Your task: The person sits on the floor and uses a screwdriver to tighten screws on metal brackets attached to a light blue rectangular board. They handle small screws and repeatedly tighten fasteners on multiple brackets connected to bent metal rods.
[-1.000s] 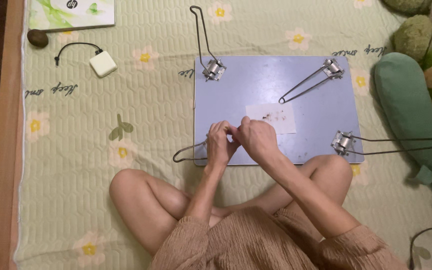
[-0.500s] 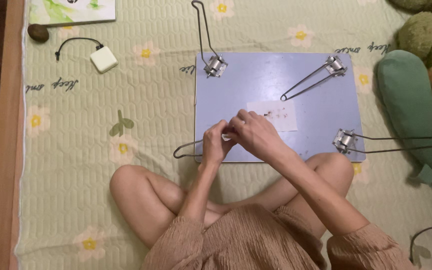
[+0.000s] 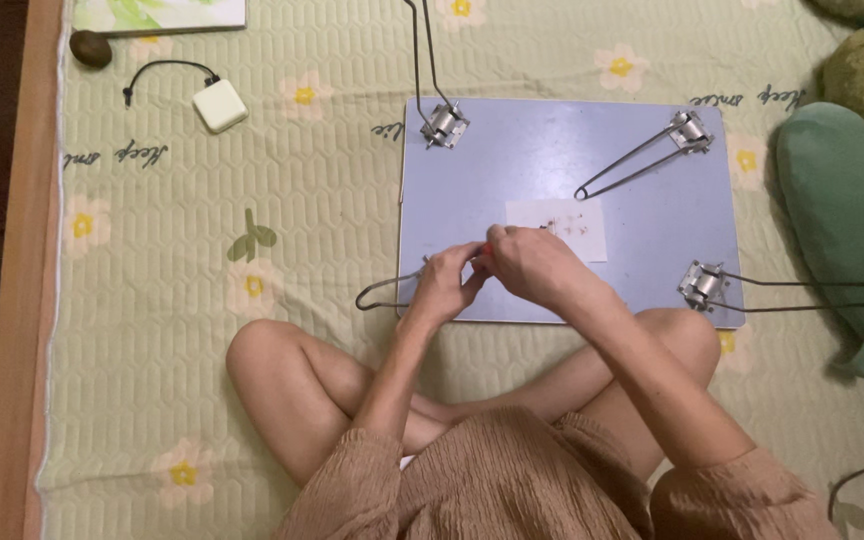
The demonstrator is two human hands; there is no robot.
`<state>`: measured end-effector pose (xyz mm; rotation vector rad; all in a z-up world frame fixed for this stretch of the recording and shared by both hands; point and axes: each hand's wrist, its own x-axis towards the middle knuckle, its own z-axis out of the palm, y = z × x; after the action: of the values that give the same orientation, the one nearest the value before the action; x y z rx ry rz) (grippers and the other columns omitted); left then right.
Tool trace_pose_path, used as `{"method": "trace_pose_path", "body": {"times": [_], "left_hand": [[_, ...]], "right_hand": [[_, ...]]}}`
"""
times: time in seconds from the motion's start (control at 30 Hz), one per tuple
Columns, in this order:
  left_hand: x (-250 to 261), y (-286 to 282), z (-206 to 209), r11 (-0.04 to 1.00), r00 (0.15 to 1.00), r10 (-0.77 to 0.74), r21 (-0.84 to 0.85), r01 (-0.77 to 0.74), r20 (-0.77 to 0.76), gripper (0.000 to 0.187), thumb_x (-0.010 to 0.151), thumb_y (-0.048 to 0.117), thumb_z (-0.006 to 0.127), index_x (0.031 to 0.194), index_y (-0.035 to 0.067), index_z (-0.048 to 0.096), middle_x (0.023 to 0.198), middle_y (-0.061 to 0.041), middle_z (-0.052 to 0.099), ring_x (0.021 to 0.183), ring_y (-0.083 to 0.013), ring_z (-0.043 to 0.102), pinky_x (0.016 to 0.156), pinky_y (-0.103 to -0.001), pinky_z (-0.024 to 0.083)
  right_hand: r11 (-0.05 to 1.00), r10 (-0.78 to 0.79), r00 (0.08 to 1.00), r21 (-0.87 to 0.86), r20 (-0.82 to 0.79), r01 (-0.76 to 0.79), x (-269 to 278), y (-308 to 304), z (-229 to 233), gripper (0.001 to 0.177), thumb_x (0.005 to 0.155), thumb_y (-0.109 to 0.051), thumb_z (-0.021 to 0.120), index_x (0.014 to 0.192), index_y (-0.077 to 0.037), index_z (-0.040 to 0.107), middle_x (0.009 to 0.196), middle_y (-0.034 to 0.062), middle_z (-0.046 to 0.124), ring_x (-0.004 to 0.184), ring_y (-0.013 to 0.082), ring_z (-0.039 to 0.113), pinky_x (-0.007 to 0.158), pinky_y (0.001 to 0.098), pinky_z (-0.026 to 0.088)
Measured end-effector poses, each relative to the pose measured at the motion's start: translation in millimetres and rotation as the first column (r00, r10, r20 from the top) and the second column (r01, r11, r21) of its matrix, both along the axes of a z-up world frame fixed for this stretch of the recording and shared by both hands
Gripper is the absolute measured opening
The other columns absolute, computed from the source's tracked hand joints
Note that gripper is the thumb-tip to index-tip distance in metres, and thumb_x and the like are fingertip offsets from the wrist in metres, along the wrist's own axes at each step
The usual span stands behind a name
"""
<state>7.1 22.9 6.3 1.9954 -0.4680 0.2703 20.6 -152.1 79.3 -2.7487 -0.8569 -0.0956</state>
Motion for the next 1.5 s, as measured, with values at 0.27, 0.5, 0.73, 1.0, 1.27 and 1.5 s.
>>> {"method": "trace_pose_path", "body": {"times": [0.27,0.5,0.73,1.0,1.27,1.5], "left_hand": [[3.4,2.9,-3.4,0.992,0.986,-0.005,0.124,-0.016,0.166,0.024,0.077,0.013,0.084,0.098,0.01,0.073,0.094,-0.004,0.075,0.092,-0.0277,0.072,0.08,-0.043,0.054],[-11.1,-10.3,6.3,0.98,0.98,0.156,0.104,-0.169,0.123,0.03,0.069,0.017,0.09,0.091,0.013,0.07,0.086,-0.002,0.07,0.087,-0.0269,0.066,0.08,-0.043,0.049],[-0.4,1.1,4.7,0.999,0.998,-0.014,-0.03,0.016,0.058,0.032,0.081,0.006,0.079,0.112,0.007,0.072,0.11,-0.008,0.074,0.106,-0.0328,0.066,0.091,-0.042,0.052],[-0.9,-4.3,8.3,0.986,0.986,0.145,0.073,-0.151,0.079,0.026,0.073,0.013,0.088,0.092,0.007,0.071,0.091,-0.007,0.074,0.091,-0.0302,0.068,0.082,-0.042,0.053],[-10.4,-9.7,-42.8,0.935,0.947,0.202,-0.239,-0.262,-0.248,0.043,0.079,-0.004,0.067,0.12,0.009,0.064,0.117,-0.005,0.071,0.103,-0.0186,0.074,0.085,-0.032,0.061],[-37.6,-22.1,-144.2,0.576,0.686,-0.228,-0.664,-0.477,-0.691,0.025,0.101,0.001,0.048,0.123,-0.002,0.059,0.123,-0.019,0.07,0.108,-0.0312,0.072,0.095,-0.038,0.06]], "right_hand": [[0.999,0.034,0.999,0.012,-0.037,-0.033,-14.1,-13.5,25.7,0.029,0.092,-0.025,0.065,0.116,-0.008,0.069,0.098,0.0204,0.066,0.08,0.0361,0.069,0.071,0.0455,0.057],[0.934,-0.279,0.959,-0.216,0.058,0.285,-16.2,4.8,2.4,0.053,0.107,-0.056,0.056,0.086,-0.011,0.074,0.066,0.0112,0.068,0.064,0.0317,0.07,0.06,0.0413,0.056],[0.998,-0.027,0.993,0.063,0.118,0.019,-18.4,-3.4,8.6,0.025,0.094,-0.03,0.064,0.102,-0.007,0.071,0.082,0.0165,0.067,0.071,0.0345,0.069,0.064,0.0444,0.056],[0.97,-0.231,0.973,-0.079,-0.024,0.229,-23.3,8.5,24.2,0.044,0.1,-0.048,0.064,0.102,-0.004,0.065,0.083,0.0153,0.072,0.076,0.0338,0.071,0.067,0.0437,0.057],[0.957,-0.099,0.994,0.279,0.044,0.083,-24.0,-7.0,11.0,0.033,0.087,-0.025,0.079,0.101,0.001,0.063,0.09,0.0157,0.072,0.079,0.0332,0.071,0.066,0.0426,0.057],[0.924,-0.125,0.992,0.361,-0.034,0.128,-36.4,-27.7,19.7,0.028,0.086,-0.012,0.076,0.11,-0.001,0.066,0.097,0.0145,0.068,0.083,0.029,0.071,0.071,0.0399,0.058]]}}
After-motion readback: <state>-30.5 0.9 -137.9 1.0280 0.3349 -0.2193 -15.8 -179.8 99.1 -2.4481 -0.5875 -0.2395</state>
